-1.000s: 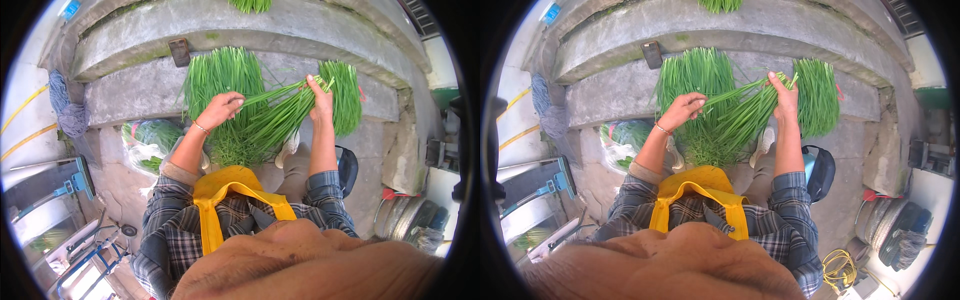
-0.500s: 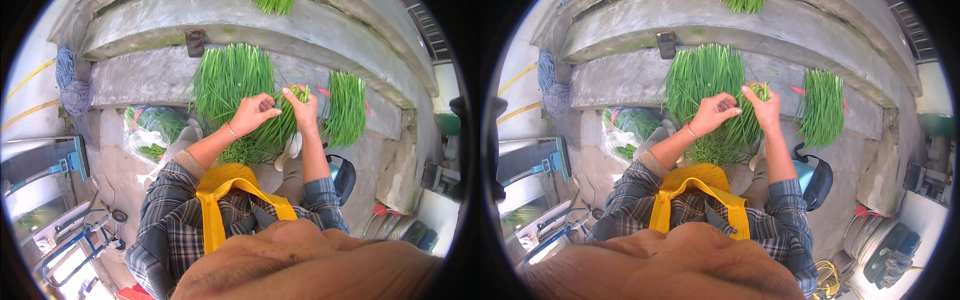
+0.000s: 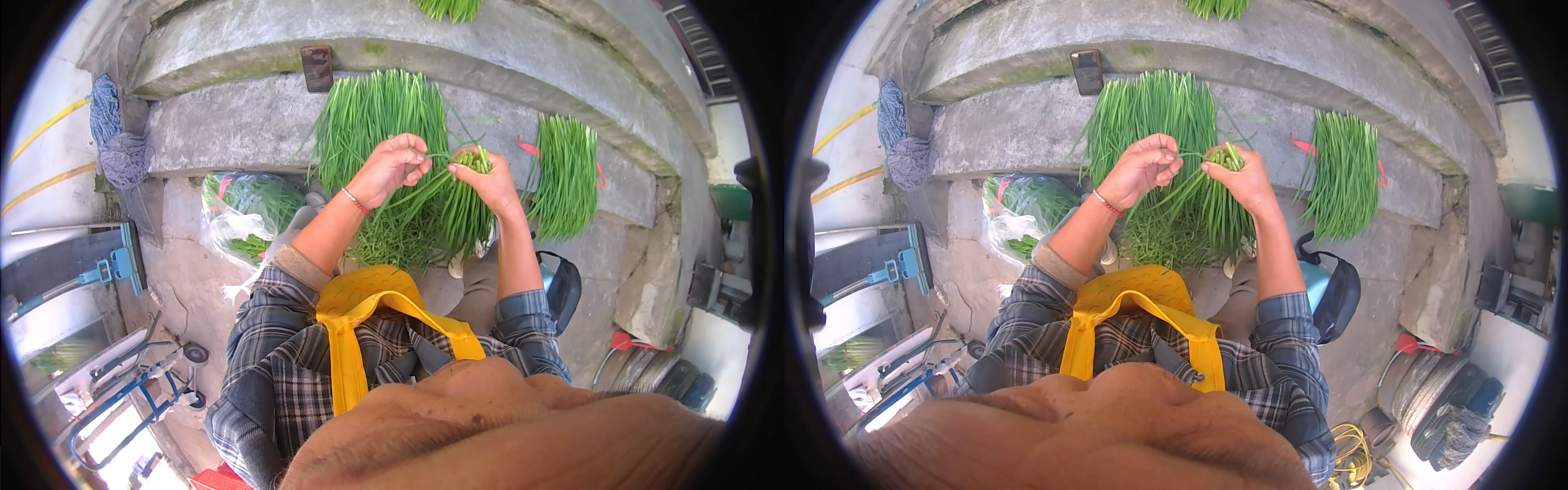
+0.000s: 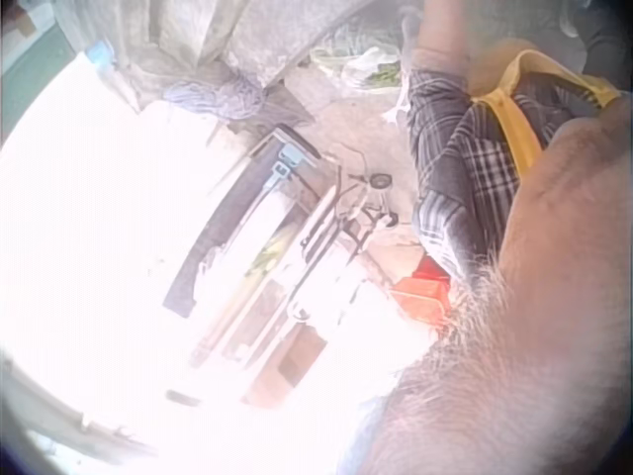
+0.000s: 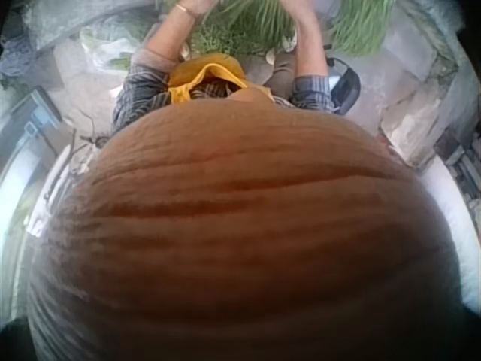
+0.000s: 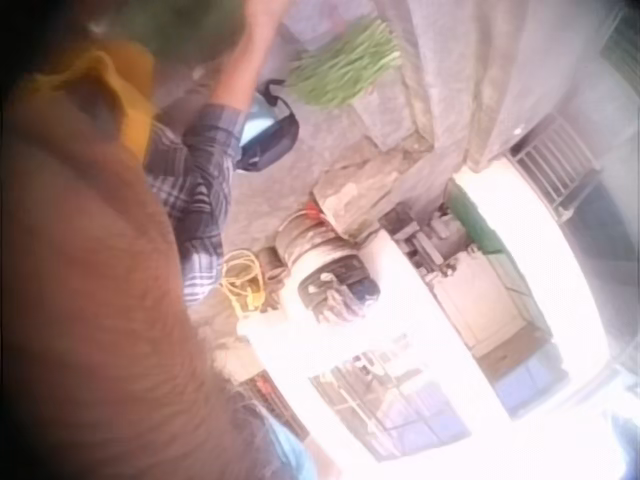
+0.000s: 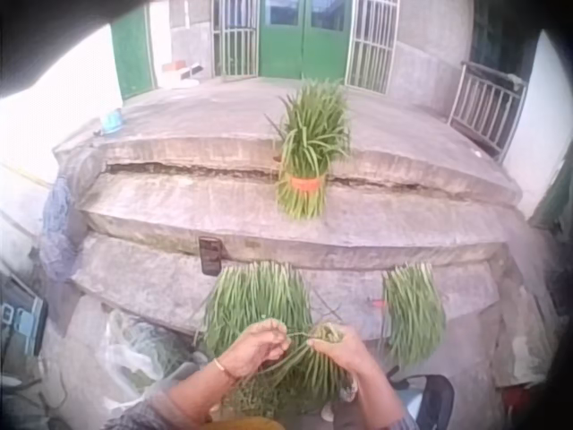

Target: The person gathers and aligns long green vegetable stalks by hand, forming them into bundles. They repeatedly adjust the stalks to create uniform bunches and place completed bundles on a concrete ledge.

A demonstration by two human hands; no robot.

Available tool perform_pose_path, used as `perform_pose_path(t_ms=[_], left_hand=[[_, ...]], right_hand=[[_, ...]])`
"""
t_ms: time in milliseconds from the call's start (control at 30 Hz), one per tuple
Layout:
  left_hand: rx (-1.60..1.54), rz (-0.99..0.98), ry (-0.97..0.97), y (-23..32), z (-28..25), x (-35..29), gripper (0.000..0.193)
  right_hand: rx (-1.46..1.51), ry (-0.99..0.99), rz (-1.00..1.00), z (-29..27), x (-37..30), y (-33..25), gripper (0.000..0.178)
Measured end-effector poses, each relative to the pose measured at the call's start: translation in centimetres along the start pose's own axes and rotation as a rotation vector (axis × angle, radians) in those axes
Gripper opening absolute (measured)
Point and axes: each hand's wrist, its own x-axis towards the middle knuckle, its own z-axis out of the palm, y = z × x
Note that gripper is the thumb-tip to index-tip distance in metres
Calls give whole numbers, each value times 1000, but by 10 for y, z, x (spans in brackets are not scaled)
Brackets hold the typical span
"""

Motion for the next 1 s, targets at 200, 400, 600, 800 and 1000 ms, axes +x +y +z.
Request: perform_pose_path(t_ms=[200,400,600,800,1000], left_hand=[[167,-26,45,1,9,-1,14],[94,26,-88,0,7,-6,16],[529,-86,-405,21,-2,-20,19],[734,-216,-366,20,-7,-16,24],[898,-253,-292,18,-14,-13,24]], right_hand=[[11,25,0,-2,2,3,14],[-57,53,-27,3,3,6,13],[279,260,35,-39,1,-1,17],[679,502,-46,-84,-4,4,28],[914,554,-206,-105,-11,-1,19]])
